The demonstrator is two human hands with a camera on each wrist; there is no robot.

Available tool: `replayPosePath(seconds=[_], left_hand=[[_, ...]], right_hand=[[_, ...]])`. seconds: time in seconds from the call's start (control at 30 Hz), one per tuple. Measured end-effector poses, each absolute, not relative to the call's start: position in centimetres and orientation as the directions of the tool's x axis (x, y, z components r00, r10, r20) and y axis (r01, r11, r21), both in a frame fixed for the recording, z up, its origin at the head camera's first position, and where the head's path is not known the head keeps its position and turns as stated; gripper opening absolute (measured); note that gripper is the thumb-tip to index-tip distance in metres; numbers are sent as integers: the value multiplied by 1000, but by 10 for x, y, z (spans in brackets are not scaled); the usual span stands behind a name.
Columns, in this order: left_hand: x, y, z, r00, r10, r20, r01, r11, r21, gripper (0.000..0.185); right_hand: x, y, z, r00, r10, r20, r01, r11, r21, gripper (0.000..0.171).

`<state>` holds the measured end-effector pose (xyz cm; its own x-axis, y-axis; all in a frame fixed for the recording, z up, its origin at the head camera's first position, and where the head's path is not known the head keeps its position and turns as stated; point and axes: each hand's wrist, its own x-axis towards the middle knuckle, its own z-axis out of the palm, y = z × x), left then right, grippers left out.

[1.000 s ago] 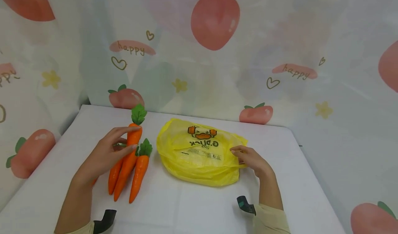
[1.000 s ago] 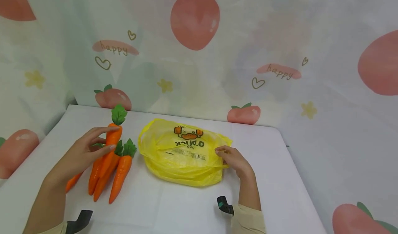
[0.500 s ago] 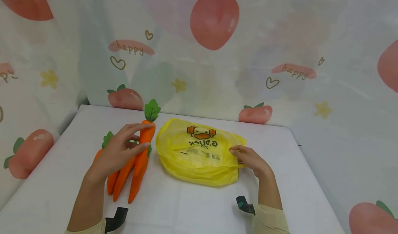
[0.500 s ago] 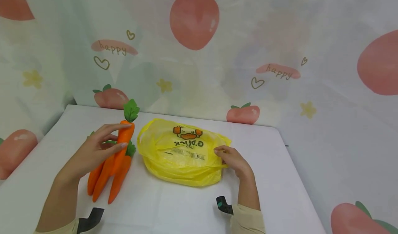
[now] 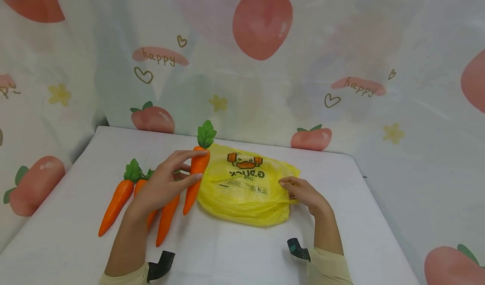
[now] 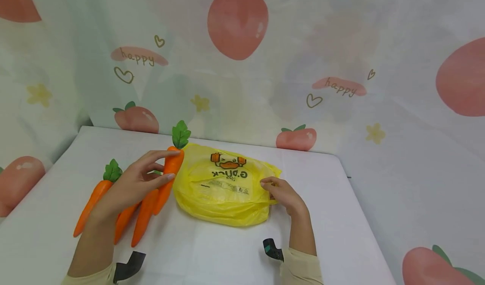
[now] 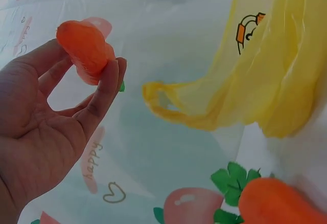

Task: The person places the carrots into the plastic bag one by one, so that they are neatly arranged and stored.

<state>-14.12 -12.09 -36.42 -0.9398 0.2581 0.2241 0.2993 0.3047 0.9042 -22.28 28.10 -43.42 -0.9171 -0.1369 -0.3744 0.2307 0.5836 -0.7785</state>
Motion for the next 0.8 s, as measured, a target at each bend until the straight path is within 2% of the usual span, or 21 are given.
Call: replayPosePath(seconds=[0.13, 0.37, 0.8], left_hand=[[-143, -110, -366, -939, 267, 218, 291, 275, 916, 51], [-147, -90, -368, -953, 272, 135, 207, 255, 945, 50], [-170, -52, -389, -940, 328, 97, 184, 248, 951, 50]], right_hand=[[-222, 281, -433, -920, -144, -365, 218, 585, -781, 47], [-222, 280, -433, -916, -131, -378, 232, 596, -769, 47], [-222, 278, -434, -915, -144, -376, 228, 582, -780, 47]])
